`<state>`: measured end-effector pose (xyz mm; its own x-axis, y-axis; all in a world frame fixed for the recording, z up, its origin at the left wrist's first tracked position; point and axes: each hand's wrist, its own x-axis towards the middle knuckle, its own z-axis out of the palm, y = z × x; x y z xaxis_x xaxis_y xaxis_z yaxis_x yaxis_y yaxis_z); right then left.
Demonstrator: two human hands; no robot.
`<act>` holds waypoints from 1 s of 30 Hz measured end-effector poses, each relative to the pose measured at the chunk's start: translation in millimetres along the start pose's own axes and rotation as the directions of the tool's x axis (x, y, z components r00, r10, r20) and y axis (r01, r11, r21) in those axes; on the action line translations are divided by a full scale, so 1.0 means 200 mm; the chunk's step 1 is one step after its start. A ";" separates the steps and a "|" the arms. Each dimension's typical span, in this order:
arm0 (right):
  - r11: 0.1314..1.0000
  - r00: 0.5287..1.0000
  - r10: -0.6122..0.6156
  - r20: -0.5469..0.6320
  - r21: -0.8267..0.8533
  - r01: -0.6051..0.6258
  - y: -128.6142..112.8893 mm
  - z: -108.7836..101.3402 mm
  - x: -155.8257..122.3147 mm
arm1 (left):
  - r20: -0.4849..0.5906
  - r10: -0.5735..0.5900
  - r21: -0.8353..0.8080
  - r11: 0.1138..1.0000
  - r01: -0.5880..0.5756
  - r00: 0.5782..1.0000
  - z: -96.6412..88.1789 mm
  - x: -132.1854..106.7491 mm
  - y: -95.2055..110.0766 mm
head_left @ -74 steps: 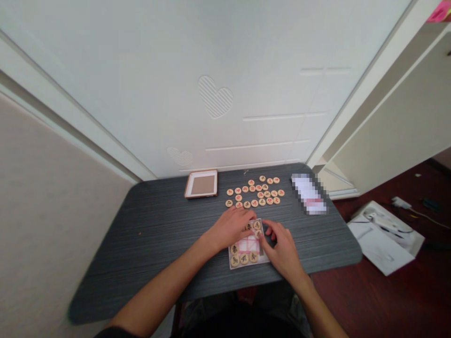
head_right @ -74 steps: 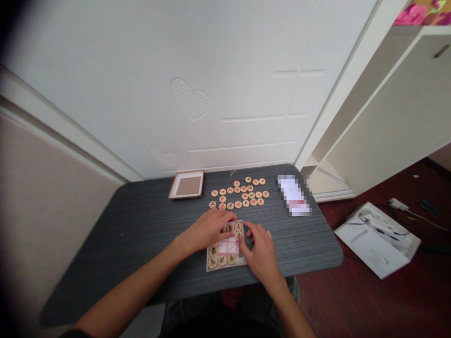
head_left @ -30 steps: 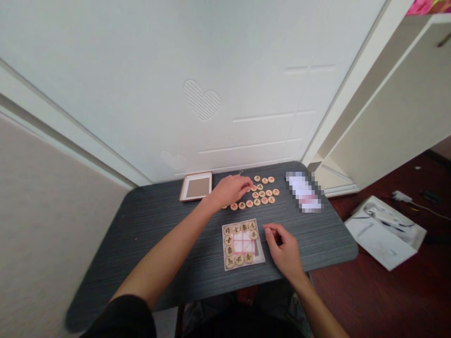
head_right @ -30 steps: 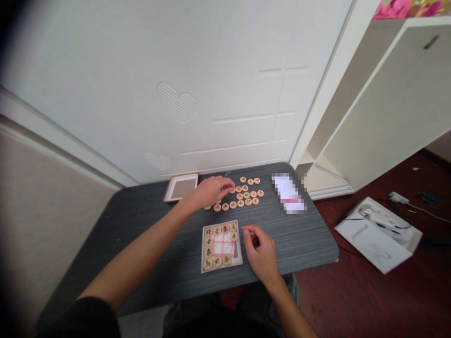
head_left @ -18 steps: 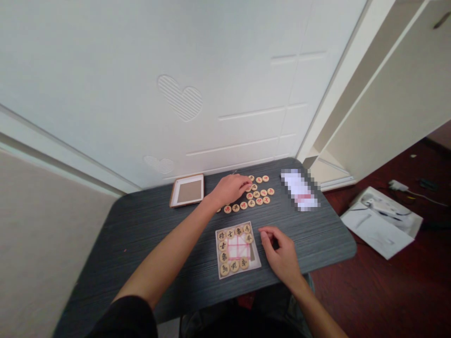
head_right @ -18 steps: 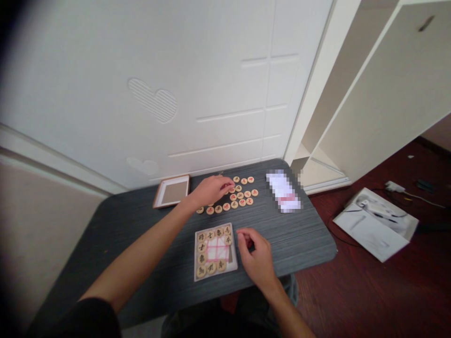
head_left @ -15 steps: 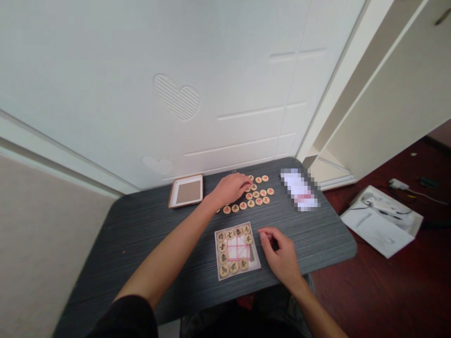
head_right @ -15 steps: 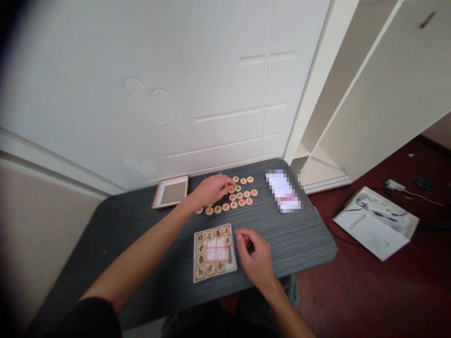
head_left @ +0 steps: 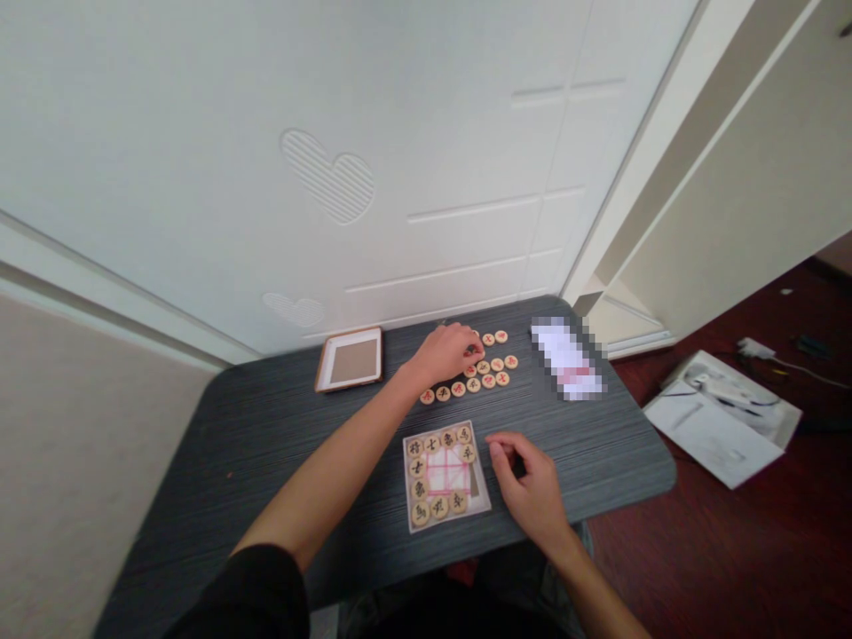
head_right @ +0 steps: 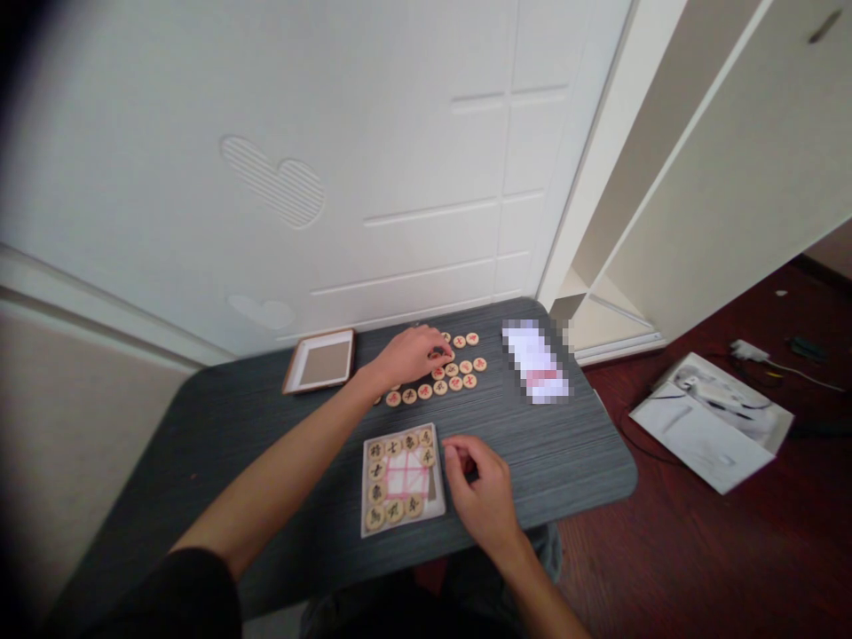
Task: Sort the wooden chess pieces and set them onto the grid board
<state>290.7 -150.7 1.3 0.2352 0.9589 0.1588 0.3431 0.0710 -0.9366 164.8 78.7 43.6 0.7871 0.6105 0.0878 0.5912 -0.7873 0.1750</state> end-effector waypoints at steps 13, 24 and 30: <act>1.000 1.000 0.002 0.007 -0.005 -0.002 0.01 0.00 0.00 | -0.027 -0.051 -0.026 0.998 0.050 0.998 0.00 0.00 -0.04; 1.000 1.000 0.000 0.018 -0.006 0.000 0.01 0.00 0.00 | -0.075 -0.176 -0.034 0.984 0.174 0.982 -0.04 0.01 -0.13; 1.000 1.000 -0.006 0.018 -0.006 0.006 0.01 0.00 0.00 | -0.074 -0.081 -0.047 0.996 0.078 0.994 0.03 0.05 -0.18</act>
<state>291.3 -151.5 -0.9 0.2168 0.9633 0.1583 0.3501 0.0747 -0.9337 153.1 113.1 32.9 0.7216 0.6769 0.1452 0.6417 -0.7327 0.2268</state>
